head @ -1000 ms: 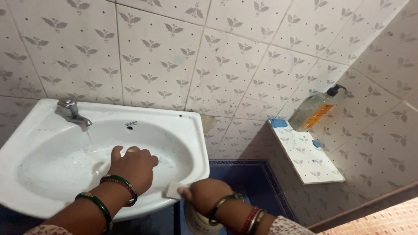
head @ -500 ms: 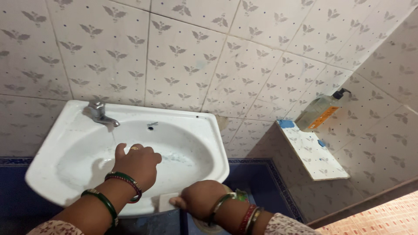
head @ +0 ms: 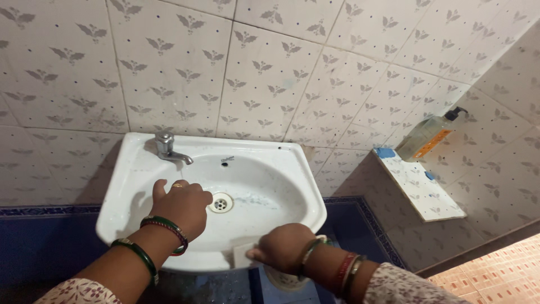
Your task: The person scrubs the sink and wall tiles with a brush, then turns on the faucet and washes their hands in the sink.
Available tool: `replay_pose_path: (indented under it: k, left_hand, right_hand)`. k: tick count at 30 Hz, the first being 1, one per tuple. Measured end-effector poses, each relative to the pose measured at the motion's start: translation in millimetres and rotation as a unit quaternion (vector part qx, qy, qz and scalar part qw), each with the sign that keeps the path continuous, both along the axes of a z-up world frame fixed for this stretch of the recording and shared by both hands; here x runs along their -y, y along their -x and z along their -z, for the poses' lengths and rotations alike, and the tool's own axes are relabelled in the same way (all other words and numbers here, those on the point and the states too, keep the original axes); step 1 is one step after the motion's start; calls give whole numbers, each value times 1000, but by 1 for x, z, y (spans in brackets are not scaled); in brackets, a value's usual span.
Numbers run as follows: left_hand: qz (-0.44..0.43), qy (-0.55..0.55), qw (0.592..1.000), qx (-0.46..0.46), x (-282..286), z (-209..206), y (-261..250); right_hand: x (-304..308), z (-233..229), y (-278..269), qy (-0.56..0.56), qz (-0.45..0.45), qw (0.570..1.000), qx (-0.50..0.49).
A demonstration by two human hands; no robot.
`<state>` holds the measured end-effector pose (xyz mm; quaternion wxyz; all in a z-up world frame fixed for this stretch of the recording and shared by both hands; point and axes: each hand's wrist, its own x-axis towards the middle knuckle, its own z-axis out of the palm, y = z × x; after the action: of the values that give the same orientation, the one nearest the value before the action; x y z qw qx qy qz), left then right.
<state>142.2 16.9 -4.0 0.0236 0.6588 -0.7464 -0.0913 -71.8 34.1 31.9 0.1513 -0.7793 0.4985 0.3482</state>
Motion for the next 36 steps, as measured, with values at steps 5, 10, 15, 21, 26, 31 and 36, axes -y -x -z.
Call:
replay_pose_path:
  k: [5,10,15,21,26,31,36]
  left_hand:
    - [1,-9,1000,2,-1,3,-21]
    - [2,-16,1000,8,-3,-1,-35]
    - [3,-5,1000,5,-2,-3,-56]
    - [-23,-14,1000,1,0,0,-78]
    - [-33,2,999,-2,6,0,-84]
    - [-49,2,999,-2,17,-9,-90]
    - [-58,-15,998,24,24,-13,-82]
  right_hand:
    - [-4,4,-31,43,-30,998,34]
    - [4,35,-89,85,-40,991,100]
    - [21,43,-95,58,-1,996,66]
    - [48,25,-41,34,35,996,-80]
    - [48,37,-42,58,97,992,46]
    - [47,44,-42,26,112,990,81]
    - [71,46,-21,47,89,991,86]
